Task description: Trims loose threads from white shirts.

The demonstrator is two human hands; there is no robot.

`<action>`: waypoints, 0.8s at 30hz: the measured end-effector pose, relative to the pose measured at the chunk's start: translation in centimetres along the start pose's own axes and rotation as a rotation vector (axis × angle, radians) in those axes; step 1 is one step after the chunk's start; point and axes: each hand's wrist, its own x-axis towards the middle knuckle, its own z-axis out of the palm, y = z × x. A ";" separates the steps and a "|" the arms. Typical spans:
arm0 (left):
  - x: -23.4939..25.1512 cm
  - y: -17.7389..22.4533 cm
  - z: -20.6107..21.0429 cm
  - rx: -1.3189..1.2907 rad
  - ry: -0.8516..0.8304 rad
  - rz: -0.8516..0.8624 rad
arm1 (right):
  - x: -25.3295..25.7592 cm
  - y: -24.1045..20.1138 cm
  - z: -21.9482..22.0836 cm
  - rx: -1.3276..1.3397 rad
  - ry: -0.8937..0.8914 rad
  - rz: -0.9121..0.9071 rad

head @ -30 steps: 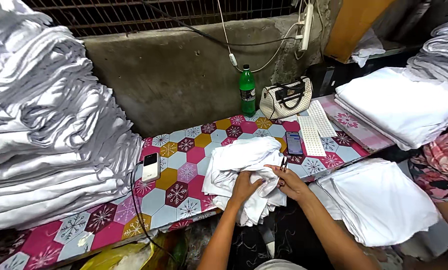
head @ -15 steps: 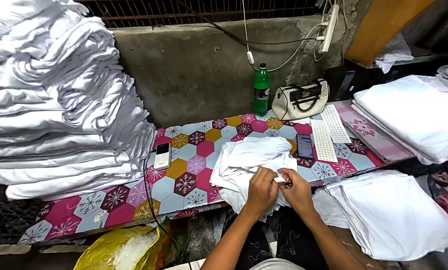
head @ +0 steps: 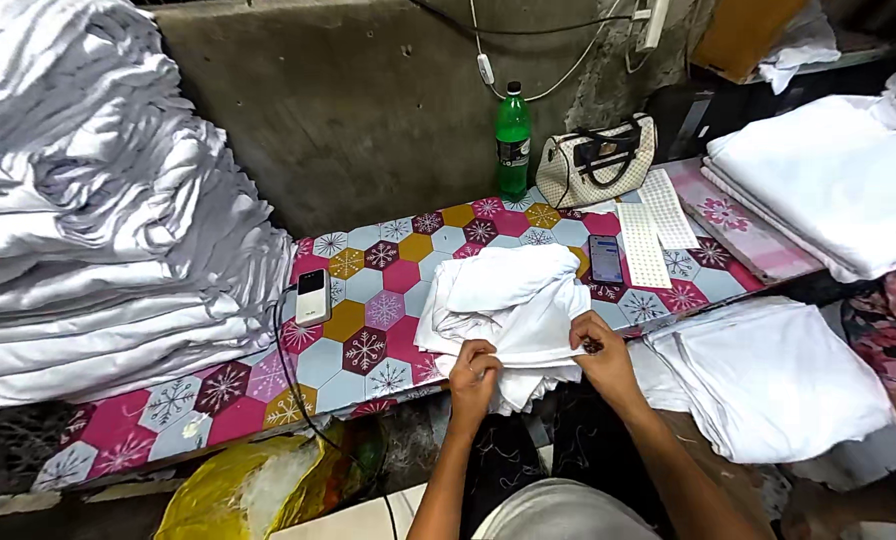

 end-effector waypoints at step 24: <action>-4.3 -1.2 1.2 0.032 -0.046 -0.308 | -2.6 3.7 2.5 0.078 -0.381 0.641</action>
